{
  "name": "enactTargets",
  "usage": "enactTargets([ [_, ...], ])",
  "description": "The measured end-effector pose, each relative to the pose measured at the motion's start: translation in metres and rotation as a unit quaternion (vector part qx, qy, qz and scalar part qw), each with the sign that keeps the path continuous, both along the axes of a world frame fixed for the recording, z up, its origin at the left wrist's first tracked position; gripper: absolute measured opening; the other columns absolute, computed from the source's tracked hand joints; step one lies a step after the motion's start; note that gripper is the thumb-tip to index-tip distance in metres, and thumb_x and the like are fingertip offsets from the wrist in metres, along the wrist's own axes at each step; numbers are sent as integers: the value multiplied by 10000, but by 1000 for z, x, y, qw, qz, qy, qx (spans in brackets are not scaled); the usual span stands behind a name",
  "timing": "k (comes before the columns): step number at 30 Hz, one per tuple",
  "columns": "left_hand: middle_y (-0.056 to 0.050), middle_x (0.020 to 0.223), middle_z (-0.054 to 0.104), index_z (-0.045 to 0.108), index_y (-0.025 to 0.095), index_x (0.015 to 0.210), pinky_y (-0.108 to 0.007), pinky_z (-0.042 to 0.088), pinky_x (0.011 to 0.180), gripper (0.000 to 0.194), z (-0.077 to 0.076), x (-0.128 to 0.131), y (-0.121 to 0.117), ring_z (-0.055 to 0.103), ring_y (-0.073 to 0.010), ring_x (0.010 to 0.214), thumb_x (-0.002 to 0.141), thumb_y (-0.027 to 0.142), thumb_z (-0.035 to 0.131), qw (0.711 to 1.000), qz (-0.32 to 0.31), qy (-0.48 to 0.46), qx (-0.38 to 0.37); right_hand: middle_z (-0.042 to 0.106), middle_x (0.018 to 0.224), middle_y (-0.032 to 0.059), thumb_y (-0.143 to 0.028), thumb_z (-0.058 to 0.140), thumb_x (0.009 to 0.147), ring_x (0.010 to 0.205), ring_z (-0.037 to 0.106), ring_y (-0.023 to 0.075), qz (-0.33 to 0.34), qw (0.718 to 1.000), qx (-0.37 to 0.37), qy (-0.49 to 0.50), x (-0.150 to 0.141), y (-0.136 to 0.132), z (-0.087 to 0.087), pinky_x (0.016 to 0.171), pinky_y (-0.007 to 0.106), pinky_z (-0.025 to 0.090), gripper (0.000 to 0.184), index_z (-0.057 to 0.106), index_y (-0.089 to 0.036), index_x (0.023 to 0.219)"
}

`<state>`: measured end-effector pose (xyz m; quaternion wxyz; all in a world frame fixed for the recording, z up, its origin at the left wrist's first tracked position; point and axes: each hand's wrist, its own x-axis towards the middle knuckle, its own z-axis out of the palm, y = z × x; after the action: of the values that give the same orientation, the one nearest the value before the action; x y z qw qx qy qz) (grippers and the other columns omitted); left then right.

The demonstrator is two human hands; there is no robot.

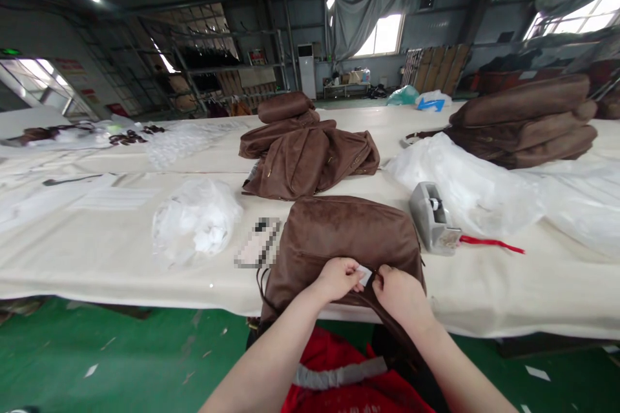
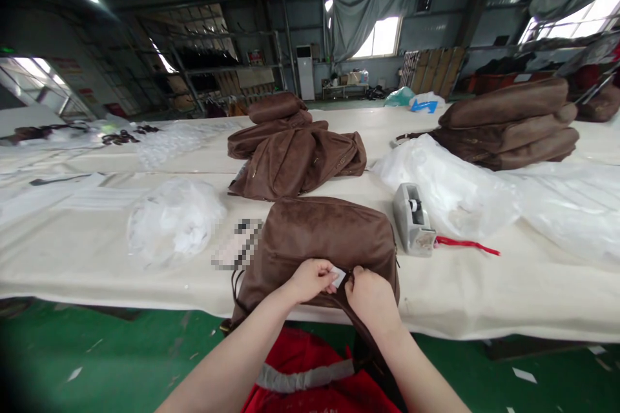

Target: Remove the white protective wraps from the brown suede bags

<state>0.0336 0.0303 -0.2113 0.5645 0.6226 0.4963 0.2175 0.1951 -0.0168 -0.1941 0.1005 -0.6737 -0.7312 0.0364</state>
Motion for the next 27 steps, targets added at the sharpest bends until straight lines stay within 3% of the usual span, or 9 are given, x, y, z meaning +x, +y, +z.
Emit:
enactTargets([
  [5,-20,643,677,646,134,765,-213,499,567,154,2,-1,-1,641,-122,601,809,235,539,1000,-6,7,-19,697,737,82,-177,363,921,682,659,190,22,1000,-4,9,-4,-2,4,582,285,338,259,567,-182,761],
  [12,-20,676,701,682,140,780,-213,507,590,167,-3,1,1,649,-123,610,790,223,538,999,-18,38,10,697,731,46,-177,416,907,684,656,171,36,998,16,43,-7,-6,2,588,274,330,223,560,-197,738],
  [18,-22,790,736,706,167,809,-228,502,652,203,-3,8,-11,678,-153,715,787,227,513,996,5,66,54,698,727,47,-244,414,933,655,656,182,41,998,43,33,-6,-10,-5,565,288,313,242,566,-202,750],
  [22,-30,806,745,716,169,762,-235,490,654,257,3,16,-17,678,-177,768,820,264,484,990,31,70,114,696,725,54,-191,393,918,642,650,182,47,997,47,29,-7,-9,-9,559,291,308,231,567,-197,765],
  [27,-19,788,743,719,173,766,-234,471,640,245,11,18,-17,670,-166,723,804,221,482,987,15,75,138,692,744,61,-187,375,904,657,647,191,54,997,28,50,-6,-6,-11,572,289,327,231,578,-195,793],
])
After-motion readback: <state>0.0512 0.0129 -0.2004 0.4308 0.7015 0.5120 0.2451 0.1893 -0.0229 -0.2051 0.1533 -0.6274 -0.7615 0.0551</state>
